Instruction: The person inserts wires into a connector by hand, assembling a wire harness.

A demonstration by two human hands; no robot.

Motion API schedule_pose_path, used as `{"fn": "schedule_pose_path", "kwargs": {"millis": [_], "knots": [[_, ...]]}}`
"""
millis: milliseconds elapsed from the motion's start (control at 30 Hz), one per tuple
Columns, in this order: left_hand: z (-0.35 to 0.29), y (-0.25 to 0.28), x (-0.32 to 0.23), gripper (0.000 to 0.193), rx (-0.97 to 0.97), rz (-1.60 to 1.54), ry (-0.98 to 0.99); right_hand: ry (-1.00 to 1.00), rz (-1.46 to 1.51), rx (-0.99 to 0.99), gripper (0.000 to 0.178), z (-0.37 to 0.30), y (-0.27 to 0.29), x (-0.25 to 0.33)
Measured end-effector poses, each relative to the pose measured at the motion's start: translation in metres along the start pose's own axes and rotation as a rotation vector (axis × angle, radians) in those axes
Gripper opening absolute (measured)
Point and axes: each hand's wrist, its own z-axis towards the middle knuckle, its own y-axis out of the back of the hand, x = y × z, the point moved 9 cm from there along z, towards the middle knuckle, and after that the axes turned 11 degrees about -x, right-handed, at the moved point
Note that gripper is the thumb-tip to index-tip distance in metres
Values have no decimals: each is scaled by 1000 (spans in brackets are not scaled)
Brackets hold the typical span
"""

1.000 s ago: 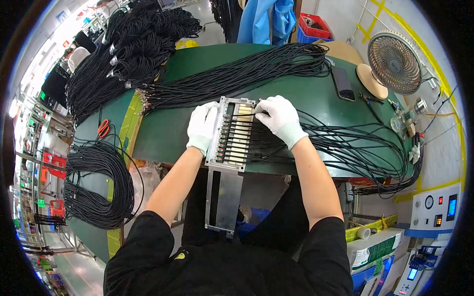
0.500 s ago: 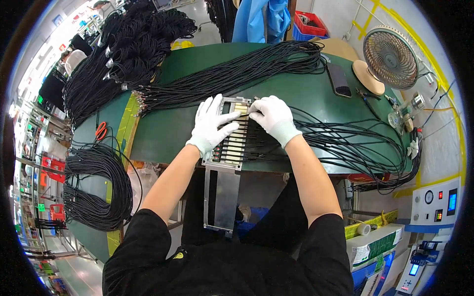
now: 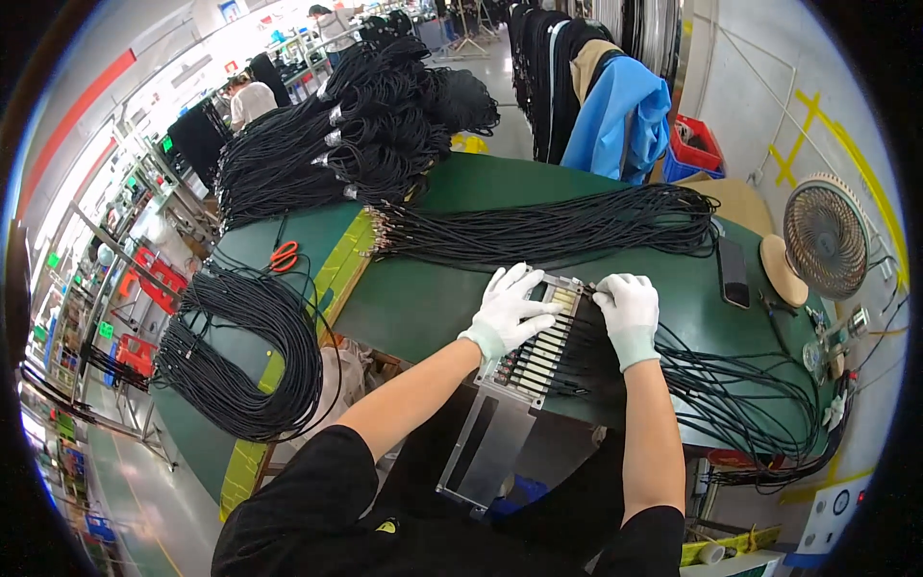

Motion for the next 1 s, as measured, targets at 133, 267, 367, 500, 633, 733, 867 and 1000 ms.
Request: {"fn": "schedule_pose_path", "kwargs": {"millis": [133, 267, 367, 500, 633, 733, 867, 1000], "knots": [[4, 10, 22, 28, -148, -224, 174, 113, 136, -29, 12, 1, 9, 42], [7, 22, 20, 18, -253, -280, 136, 137, 153, 102, 18, -7, -11, 58], [9, 28, 7, 16, -237, -316, 74, 61, 288, 146, 22, -7, -11, 65], [7, 31, 6, 14, -263, -344, 56, 110, 227, 179, 20, -6, -8, 68], [3, 35, 18, 13, -349, -407, 141, -15, 286, 224, 14, -5, -6, 31], [-2, 36, 38, 12, -398, -363, 308, -186, 390, 240, 14, -9, -6, 9], [-2, 31, 37, 12, -408, -359, 282, -199, 512, 217, 16, -17, -6, 13], [4, 22, 41, 15, -418, -512, 322, -45, 382, 244, 16, -10, -1, 15]]}}
